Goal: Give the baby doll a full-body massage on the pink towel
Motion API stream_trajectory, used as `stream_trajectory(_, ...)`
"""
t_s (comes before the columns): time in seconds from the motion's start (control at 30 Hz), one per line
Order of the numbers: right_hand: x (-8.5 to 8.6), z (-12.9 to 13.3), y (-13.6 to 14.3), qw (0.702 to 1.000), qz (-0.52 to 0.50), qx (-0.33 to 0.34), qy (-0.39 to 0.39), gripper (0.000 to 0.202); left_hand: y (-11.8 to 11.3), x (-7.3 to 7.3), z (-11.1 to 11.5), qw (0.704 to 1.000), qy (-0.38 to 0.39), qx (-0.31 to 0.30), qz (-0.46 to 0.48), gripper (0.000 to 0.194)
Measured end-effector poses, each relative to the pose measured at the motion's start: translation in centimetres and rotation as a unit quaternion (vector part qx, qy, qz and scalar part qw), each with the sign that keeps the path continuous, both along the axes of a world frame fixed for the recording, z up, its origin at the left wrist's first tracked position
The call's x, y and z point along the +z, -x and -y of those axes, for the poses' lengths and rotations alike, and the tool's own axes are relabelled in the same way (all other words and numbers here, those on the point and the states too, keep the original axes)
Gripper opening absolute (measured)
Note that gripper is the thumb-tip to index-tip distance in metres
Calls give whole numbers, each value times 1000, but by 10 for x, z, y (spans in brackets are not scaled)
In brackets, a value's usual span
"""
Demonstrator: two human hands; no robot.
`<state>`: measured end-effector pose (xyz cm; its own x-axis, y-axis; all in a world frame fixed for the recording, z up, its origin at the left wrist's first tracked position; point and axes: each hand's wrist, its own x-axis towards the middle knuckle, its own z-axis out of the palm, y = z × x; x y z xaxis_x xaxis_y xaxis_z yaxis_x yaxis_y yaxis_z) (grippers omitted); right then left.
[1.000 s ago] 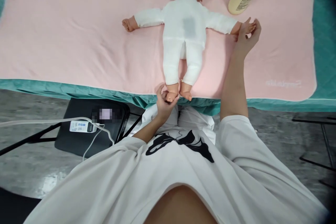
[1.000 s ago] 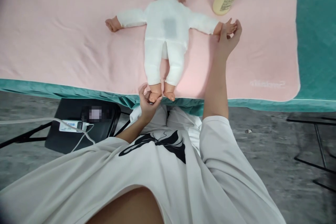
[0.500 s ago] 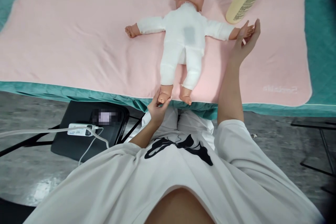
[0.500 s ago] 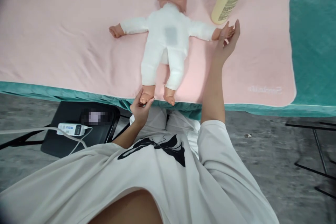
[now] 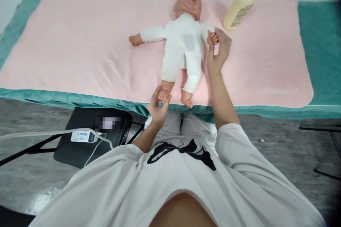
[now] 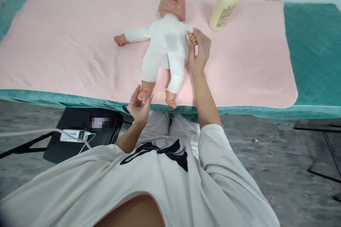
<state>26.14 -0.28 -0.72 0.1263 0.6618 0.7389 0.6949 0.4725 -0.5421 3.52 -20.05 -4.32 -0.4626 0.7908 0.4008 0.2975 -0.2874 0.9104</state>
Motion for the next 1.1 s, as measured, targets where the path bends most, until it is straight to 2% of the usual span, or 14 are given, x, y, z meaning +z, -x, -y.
stream_trajectory(0.13, -2, 0, 7, 994, 32, 67, 86, 43, -7, 9, -18, 1000, 5, -15, -5, 62)
stream_trajectory(0.23, -4, 0, 9, 989, 59, 97, 93, 36, -13, 15, -35, 999, -12, -35, -3, 61)
stream_trajectory(0.37, -6, -1, 12, 984, 80, 136, 79, 38, -19, 21, -56, 999, -14, -48, 8, 60)
stream_trajectory(0.6, -3, -4, 13, 969, -4, 195, 151, 31, -24, 35, -75, 998, -33, -57, -5, 60)
stream_trajectory(0.7, -1, -3, 14, 967, -19, 199, 158, 30, -24, 34, -76, 999, -23, -45, -8, 63)
stream_trajectory(0.87, -7, -6, 11, 978, 45, 161, 122, 37, -23, 26, -70, 999, -3, -54, 4, 68)
stream_trajectory(1.0, -19, -12, 3, 992, 89, 76, 46, 54, -20, 29, -56, 998, 35, -51, -12, 69)
stream_trajectory(1.1, -26, -19, -10, 998, 59, -11, -5, 57, -16, 29, -42, 997, 46, -50, -21, 71)
